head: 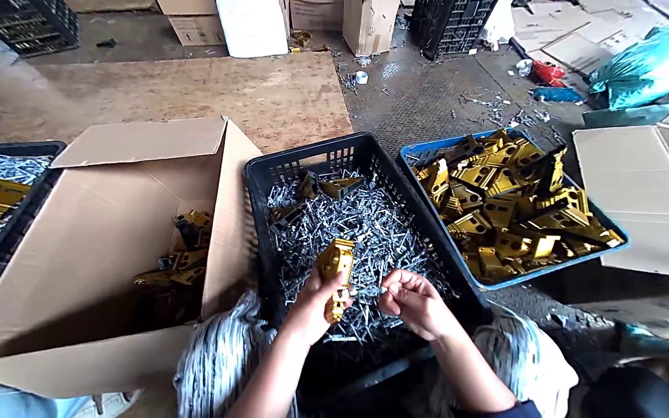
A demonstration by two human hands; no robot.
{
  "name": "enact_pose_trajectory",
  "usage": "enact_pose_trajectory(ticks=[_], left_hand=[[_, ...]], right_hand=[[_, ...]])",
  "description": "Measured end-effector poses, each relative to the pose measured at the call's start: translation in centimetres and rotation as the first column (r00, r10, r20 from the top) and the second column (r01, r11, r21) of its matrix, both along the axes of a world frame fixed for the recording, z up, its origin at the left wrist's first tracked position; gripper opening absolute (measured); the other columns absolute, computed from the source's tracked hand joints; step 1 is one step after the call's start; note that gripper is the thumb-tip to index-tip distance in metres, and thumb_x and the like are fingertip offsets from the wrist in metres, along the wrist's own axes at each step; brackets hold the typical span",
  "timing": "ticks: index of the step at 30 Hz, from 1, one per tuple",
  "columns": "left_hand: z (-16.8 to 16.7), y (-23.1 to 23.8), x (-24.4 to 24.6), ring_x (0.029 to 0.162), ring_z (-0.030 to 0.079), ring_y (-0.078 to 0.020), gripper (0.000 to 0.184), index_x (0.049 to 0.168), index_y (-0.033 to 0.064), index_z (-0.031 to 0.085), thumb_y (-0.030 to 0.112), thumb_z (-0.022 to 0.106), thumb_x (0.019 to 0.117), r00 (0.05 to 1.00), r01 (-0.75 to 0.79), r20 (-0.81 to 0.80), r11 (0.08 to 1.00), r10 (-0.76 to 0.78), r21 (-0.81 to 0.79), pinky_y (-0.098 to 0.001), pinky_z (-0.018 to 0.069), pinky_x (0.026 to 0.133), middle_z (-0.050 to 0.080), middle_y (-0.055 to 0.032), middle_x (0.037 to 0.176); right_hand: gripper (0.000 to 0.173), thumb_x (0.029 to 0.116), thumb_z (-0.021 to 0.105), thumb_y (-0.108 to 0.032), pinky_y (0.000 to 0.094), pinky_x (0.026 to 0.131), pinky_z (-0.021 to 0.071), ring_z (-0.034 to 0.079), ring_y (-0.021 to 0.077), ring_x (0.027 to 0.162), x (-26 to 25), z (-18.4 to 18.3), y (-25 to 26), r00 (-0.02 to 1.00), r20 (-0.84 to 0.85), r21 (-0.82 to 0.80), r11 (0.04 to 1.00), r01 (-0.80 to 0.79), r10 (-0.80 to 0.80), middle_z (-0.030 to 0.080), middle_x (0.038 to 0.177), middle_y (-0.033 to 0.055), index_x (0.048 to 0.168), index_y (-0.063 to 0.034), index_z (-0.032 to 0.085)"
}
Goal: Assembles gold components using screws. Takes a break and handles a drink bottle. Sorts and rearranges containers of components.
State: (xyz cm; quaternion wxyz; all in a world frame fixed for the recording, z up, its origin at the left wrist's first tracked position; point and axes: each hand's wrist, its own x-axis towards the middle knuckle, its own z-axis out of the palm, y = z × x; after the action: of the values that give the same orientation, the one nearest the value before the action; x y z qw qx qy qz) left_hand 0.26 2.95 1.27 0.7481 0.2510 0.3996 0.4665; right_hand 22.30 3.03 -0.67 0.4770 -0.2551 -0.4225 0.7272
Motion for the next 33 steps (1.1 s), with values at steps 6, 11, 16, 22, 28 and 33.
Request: enact_pose_trajectory(ticks=[6,11,16,22,28,33], left_hand=[[0.0,0.0,0.1,0.082,0.069,-0.0156,0.093,0.151,0.0074,0.019,-0.001,0.075,0.0781,0.995,0.053,-0.081,0.998,-0.050,0.033,-0.0290,0.0608,0.073,0.062,-0.0098,0.106],[-0.5,-0.3,0.2,0.113,0.067,-0.0200,0.115,0.157,0.0055,0.010,-0.006,0.081,0.0678,0.952,0.260,-0.191,0.961,-0.239,0.095,-0.0352,0.0590,0.095,0.058,-0.0147,0.133],[-1.3,-0.7,0.4,0.113,0.067,-0.0174,0.110,0.157,0.0059,0.010,-0.005,0.079,0.0710,0.907,0.389,-0.234,0.909,-0.349,0.148,-0.0347,0.0593,0.094,0.058,-0.0116,0.134],[-1.7,-0.6,0.6,0.107,0.069,-0.0168,0.115,0.157,0.0077,0.003,-0.004,0.077,0.0694,0.884,0.384,-0.332,0.916,-0.328,0.118,-0.0341,0.0620,0.086,0.058,-0.0122,0.131],[-1.8,-0.4,1.2,0.120,0.063,-0.0167,0.119,0.159,0.0035,0.005,0.001,0.081,0.0684,0.859,0.233,-0.498,0.957,-0.118,0.176,-0.0323,0.0569,0.097,0.051,-0.0173,0.140],[-1.7,1.7,0.6,0.098,0.069,-0.0228,0.109,0.156,0.0081,0.010,-0.005,0.077,0.0714,0.897,-0.200,-0.351,0.955,0.269,0.220,-0.0368,0.0616,0.080,0.056,-0.0186,0.124]], right_hand=[[0.022,0.0982,0.051,0.000,0.0201,0.061,0.0532,0.062,0.0012,0.062,0.1,-0.2,-0.2,0.981,0.177,0.104,0.993,0.056,-0.074,0.069,0.074,-0.0080,0.101,-0.0099,0.070],[0.010,0.0923,0.073,-0.009,0.0168,0.065,0.0524,0.060,-0.0023,0.071,-0.3,0.2,-0.3,0.874,0.344,0.564,0.819,0.101,-0.345,0.069,0.085,-0.0053,0.100,-0.0039,0.070],[0.026,0.0993,0.069,-0.032,0.0281,0.083,0.0545,0.064,0.0164,0.087,-1.3,-0.4,-0.1,0.589,0.290,0.942,0.334,-0.036,-0.754,0.065,0.089,0.0081,0.098,-0.0073,0.060],[0.062,0.0996,0.064,-0.042,0.0395,0.104,0.0553,0.063,0.0244,0.125,-1.9,-2.2,-0.1,0.632,0.463,0.785,0.619,0.034,-0.621,0.062,0.134,0.0237,0.137,0.0072,0.055],[0.061,0.0859,0.079,-0.046,0.0308,0.084,0.0587,0.068,0.0131,0.099,-0.6,-2.1,1.8,0.643,0.623,0.489,0.864,0.124,-0.445,0.071,0.111,0.0095,0.122,0.0009,0.067],[0.022,0.0927,0.068,-0.016,0.0589,0.094,0.0517,0.064,0.0393,0.111,-1.1,-3.7,2.4,0.169,0.892,0.452,0.841,-0.296,-0.420,0.072,0.116,0.0169,0.110,-0.0175,0.081]])
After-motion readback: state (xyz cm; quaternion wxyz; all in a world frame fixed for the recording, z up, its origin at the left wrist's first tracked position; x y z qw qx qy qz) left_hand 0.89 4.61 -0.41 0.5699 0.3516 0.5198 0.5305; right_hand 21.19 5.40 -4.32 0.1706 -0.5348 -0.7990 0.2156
